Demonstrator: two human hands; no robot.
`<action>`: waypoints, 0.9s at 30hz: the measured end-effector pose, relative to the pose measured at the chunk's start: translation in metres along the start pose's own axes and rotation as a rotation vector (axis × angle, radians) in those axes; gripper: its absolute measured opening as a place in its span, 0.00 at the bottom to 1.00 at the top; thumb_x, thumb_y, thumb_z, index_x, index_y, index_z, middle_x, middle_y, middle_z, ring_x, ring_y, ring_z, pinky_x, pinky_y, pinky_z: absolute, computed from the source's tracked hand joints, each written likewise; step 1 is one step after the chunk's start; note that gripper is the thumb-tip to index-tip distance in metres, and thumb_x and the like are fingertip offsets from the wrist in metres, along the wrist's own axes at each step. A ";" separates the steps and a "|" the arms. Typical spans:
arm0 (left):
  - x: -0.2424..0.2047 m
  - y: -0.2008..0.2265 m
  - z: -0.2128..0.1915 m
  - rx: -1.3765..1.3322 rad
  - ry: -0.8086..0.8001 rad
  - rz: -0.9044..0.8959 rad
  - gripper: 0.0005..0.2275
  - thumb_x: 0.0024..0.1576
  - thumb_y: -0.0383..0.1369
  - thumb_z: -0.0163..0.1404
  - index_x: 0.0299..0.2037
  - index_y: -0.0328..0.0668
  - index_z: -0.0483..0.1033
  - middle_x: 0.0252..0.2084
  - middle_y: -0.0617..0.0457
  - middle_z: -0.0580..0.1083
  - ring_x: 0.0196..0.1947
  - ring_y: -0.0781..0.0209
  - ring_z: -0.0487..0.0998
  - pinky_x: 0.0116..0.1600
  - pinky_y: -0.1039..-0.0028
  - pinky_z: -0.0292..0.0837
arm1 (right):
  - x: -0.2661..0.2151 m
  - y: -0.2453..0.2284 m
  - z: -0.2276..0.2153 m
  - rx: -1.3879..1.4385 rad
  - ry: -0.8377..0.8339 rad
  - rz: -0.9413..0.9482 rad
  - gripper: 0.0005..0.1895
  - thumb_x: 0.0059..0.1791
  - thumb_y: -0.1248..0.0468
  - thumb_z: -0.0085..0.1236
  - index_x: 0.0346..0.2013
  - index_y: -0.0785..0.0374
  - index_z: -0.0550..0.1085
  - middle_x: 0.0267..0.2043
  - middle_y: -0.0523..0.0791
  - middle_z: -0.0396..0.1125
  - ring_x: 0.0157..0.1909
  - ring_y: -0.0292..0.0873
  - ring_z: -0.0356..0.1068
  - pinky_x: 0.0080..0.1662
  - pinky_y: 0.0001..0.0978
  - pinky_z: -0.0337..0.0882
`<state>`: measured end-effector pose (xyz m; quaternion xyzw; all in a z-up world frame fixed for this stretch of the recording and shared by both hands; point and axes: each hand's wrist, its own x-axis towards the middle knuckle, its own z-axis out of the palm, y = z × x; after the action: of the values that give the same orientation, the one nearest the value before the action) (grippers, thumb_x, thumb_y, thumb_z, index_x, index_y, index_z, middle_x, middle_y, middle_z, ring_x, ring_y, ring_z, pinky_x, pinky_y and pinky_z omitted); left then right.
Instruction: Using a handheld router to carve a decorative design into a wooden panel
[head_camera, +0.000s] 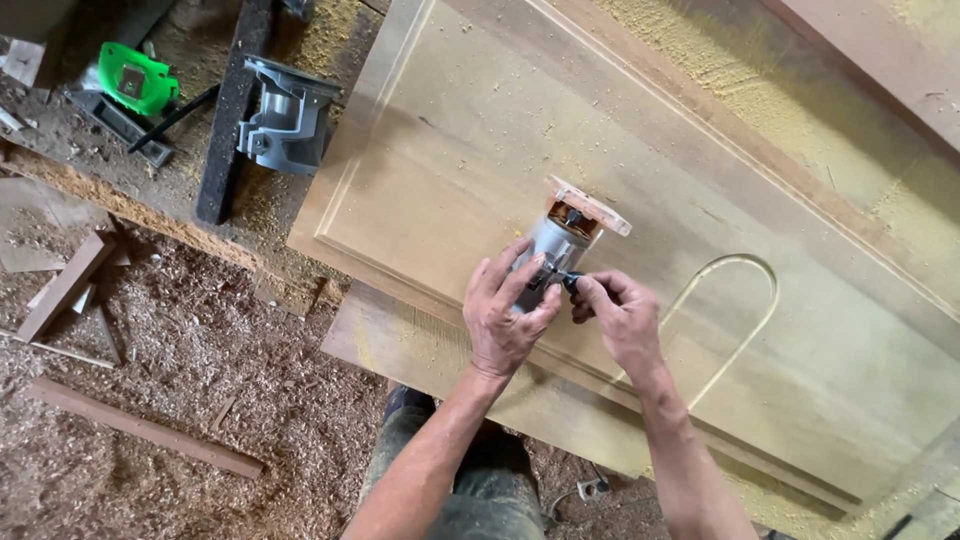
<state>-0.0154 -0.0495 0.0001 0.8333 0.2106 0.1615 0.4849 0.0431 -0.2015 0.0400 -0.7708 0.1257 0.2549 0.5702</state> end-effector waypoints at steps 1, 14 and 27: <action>0.003 0.003 -0.004 0.014 -0.002 0.001 0.15 0.51 0.40 0.62 0.50 0.60 0.80 0.60 0.53 0.76 0.56 0.53 0.79 0.64 0.49 0.68 | 0.004 0.004 -0.001 0.078 -0.027 0.088 0.09 0.54 0.66 0.59 0.40 0.72 0.79 0.26 0.55 0.73 0.23 0.43 0.74 0.28 0.35 0.81; 0.005 0.003 -0.005 0.053 -0.002 0.012 0.18 0.48 0.40 0.64 0.50 0.63 0.80 0.58 0.59 0.76 0.56 0.58 0.80 0.66 0.52 0.66 | 0.008 0.004 -0.004 -0.202 -0.052 -0.318 0.05 0.49 0.65 0.67 0.34 0.65 0.82 0.25 0.47 0.71 0.27 0.38 0.74 0.31 0.29 0.77; 0.005 0.005 -0.004 0.073 0.004 0.025 0.17 0.48 0.40 0.65 0.49 0.62 0.80 0.59 0.63 0.77 0.56 0.62 0.79 0.68 0.52 0.61 | 0.007 -0.023 -0.002 0.186 -0.115 0.299 0.11 0.52 0.62 0.58 0.37 0.70 0.75 0.20 0.49 0.66 0.19 0.38 0.66 0.21 0.29 0.68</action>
<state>-0.0120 -0.0464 0.0072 0.8528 0.2068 0.1614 0.4515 0.0605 -0.1952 0.0553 -0.6715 0.2291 0.3675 0.6013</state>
